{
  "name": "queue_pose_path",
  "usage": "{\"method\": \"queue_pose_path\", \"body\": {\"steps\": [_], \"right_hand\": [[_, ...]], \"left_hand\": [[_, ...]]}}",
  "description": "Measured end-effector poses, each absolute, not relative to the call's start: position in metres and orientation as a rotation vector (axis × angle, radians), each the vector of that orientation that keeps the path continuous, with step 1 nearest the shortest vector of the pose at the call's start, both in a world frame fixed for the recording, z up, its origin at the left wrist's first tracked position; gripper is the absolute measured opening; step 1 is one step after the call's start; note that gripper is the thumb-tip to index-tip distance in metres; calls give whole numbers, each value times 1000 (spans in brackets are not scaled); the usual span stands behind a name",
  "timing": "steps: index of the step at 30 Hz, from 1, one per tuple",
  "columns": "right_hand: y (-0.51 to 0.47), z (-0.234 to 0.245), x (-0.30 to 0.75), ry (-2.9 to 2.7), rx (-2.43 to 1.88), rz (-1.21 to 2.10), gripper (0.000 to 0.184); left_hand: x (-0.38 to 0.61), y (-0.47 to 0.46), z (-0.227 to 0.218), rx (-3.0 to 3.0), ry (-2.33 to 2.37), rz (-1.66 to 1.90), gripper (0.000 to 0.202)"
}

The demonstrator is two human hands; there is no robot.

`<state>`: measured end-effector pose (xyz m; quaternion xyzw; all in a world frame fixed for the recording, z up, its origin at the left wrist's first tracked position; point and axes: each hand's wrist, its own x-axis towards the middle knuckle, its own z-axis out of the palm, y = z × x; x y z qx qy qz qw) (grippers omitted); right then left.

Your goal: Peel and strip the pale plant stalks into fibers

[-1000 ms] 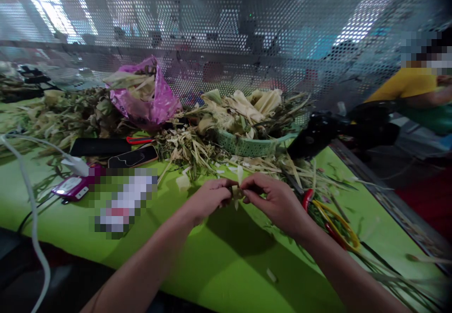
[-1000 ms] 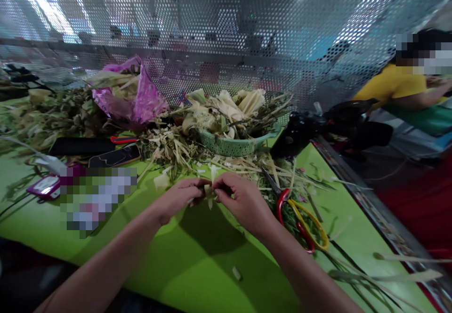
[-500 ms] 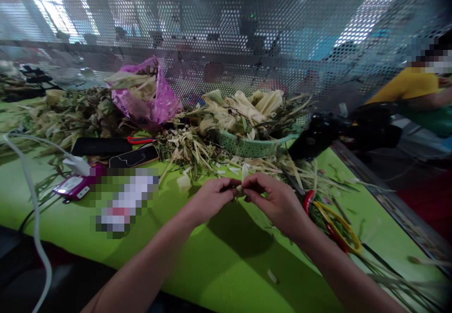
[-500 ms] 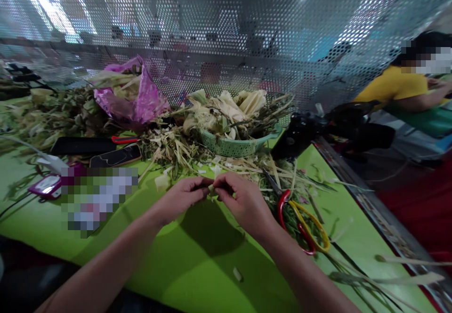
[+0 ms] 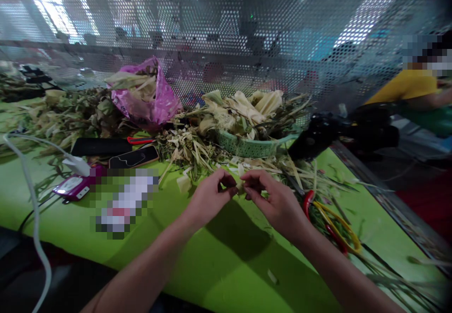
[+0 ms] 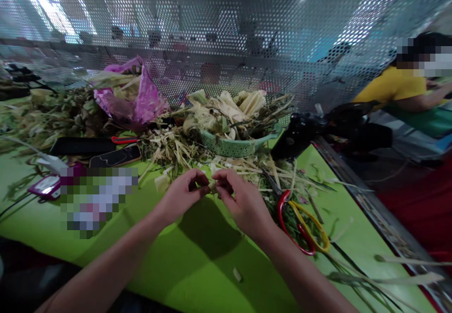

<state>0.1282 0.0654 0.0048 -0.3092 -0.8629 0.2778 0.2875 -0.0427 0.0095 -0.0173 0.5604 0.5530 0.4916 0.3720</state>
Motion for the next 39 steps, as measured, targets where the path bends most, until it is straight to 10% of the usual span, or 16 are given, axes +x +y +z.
{"method": "queue_pose_path", "body": {"steps": [39], "right_hand": [[62,1,122,-2320,-853,504,6]], "left_hand": [[-37,8,-18,1498,1557,1326,9]]}}
